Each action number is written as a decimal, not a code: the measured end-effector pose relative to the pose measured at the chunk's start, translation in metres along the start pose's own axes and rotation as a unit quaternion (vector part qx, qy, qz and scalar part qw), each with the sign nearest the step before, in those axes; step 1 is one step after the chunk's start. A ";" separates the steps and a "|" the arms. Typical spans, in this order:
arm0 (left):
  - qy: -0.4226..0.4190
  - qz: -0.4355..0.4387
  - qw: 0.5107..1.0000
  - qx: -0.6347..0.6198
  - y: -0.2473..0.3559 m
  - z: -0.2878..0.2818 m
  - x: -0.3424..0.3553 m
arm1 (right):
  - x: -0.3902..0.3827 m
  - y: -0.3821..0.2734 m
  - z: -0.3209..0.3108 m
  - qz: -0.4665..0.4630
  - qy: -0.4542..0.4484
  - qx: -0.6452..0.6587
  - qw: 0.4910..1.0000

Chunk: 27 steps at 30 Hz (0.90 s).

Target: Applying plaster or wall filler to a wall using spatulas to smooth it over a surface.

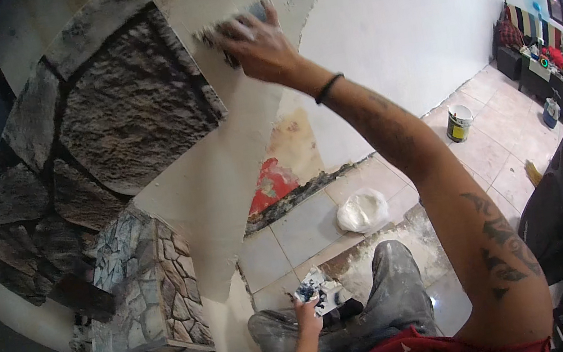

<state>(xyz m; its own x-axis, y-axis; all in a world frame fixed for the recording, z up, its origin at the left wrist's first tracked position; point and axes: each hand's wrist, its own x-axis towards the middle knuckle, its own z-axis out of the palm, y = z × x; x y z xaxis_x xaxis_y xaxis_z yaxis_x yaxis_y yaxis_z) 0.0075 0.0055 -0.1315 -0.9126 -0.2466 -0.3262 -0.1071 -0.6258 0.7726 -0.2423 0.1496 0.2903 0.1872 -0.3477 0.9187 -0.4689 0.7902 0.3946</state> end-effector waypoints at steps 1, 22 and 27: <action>0.011 0.000 1.000 0.009 0.001 -0.004 -0.003 | -0.015 -0.010 -0.003 0.001 -0.025 0.013 1.000; -0.074 0.166 0.982 -0.055 0.118 0.124 -0.016 | -0.242 -0.164 -0.175 0.400 -0.235 0.603 0.649; -0.093 0.210 0.970 -0.075 0.109 0.117 -0.022 | -0.287 -0.148 -0.179 0.325 -0.388 0.531 0.679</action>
<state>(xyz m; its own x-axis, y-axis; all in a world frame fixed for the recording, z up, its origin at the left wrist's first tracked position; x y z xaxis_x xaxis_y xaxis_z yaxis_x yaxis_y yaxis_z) -0.0304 0.0287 0.0237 -0.9198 -0.3752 0.1152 0.3364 -0.6027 0.7236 -0.0724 0.2228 -0.0290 -0.6759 -0.5868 0.4460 -0.6703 0.2377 -0.7030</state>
